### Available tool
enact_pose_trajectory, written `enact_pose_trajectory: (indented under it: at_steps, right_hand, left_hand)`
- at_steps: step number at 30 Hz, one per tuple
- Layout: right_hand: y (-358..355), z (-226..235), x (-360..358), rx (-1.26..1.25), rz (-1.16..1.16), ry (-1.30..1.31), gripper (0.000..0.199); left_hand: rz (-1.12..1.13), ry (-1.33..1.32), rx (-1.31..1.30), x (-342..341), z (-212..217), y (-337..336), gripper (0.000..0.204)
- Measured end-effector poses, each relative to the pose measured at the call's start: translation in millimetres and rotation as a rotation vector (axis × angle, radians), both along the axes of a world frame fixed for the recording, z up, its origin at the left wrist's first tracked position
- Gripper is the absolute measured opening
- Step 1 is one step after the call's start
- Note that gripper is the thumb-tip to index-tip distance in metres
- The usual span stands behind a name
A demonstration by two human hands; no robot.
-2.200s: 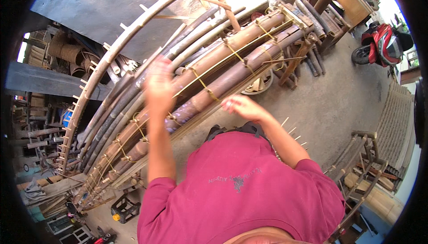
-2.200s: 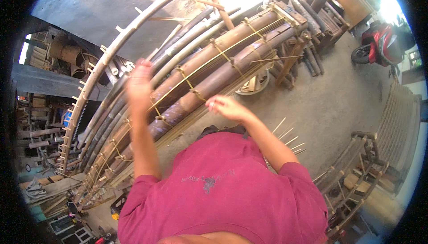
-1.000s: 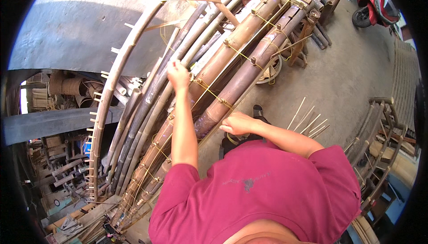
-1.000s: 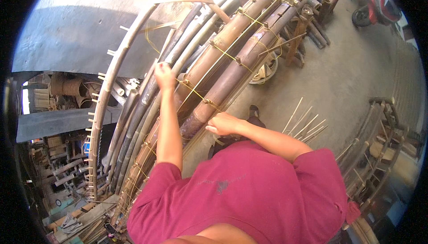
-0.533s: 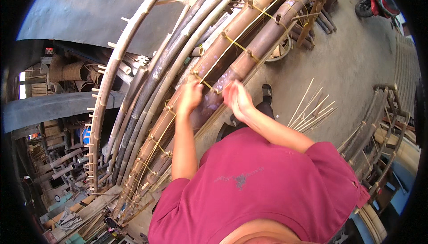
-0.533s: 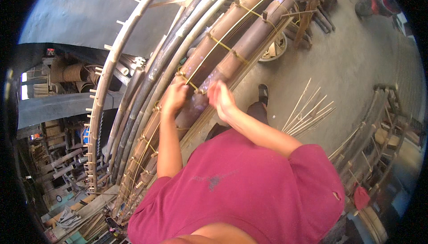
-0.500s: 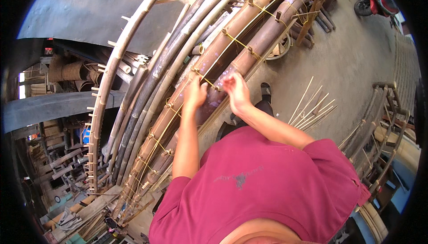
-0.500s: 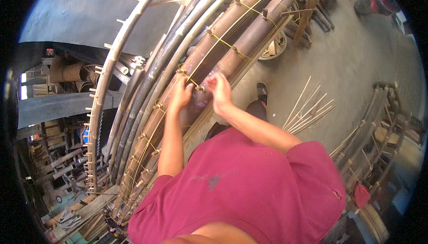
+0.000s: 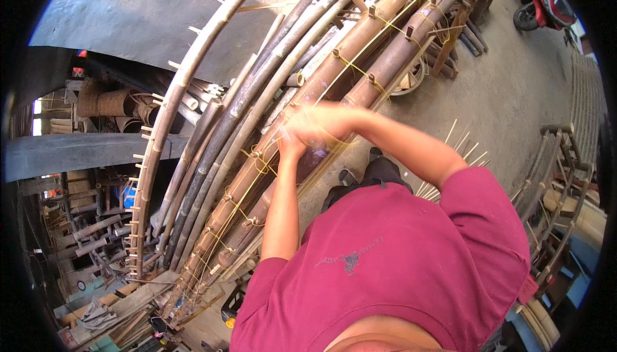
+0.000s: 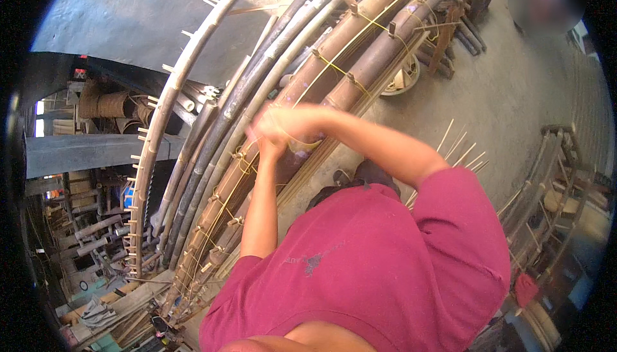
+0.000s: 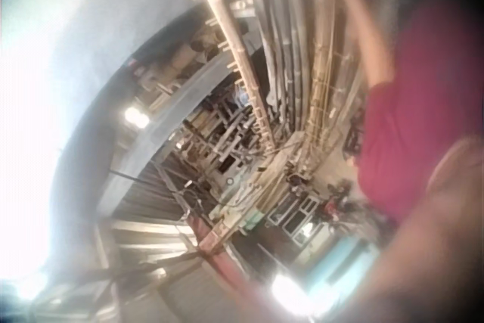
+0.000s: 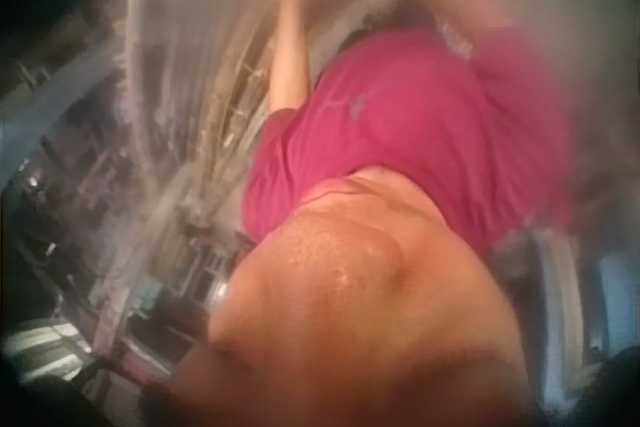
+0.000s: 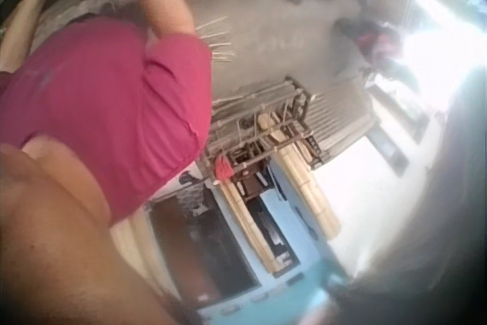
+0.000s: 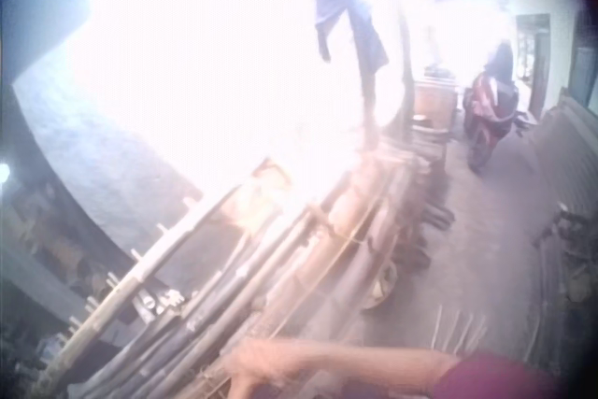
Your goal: The person weaves thin bamboo strips through a curved bamboo frame using both hands. They repeatedly pick up strips from the floor and interlace them through the frame's structure.
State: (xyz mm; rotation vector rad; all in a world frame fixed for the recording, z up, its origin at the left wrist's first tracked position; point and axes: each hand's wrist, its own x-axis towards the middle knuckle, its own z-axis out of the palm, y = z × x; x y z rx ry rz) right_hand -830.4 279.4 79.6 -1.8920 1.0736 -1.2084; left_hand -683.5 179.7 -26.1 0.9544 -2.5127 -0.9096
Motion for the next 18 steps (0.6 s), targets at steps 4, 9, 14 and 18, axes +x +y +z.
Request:
enact_pose_trajectory:
  at_steps: [4,9,14,18]
  right_hand:
    - [88.3,-131.2,42.5,0.305,-0.305,0.358,0.048]
    - [83.3,-95.4,65.8,0.439,-0.286,0.046,0.043]
    - [80.4,-96.9,98.1,0.322,-0.348,0.418,0.025]
    - [75.9,-101.7,160.7,0.551,-0.093,-0.055,0.036]
  left_hand:
    - [-0.083,0.153,0.113,-10.6,-1.4,-5.7,0.024]
    - [0.125,0.486,0.353,-72.2,58.1,-43.2,0.027]
    - [0.212,-0.016,-0.26,-77.5,-41.4,-106.7,0.034]
    - [0.066,-0.015,-0.094,-49.1,8.6,-104.0,0.042]
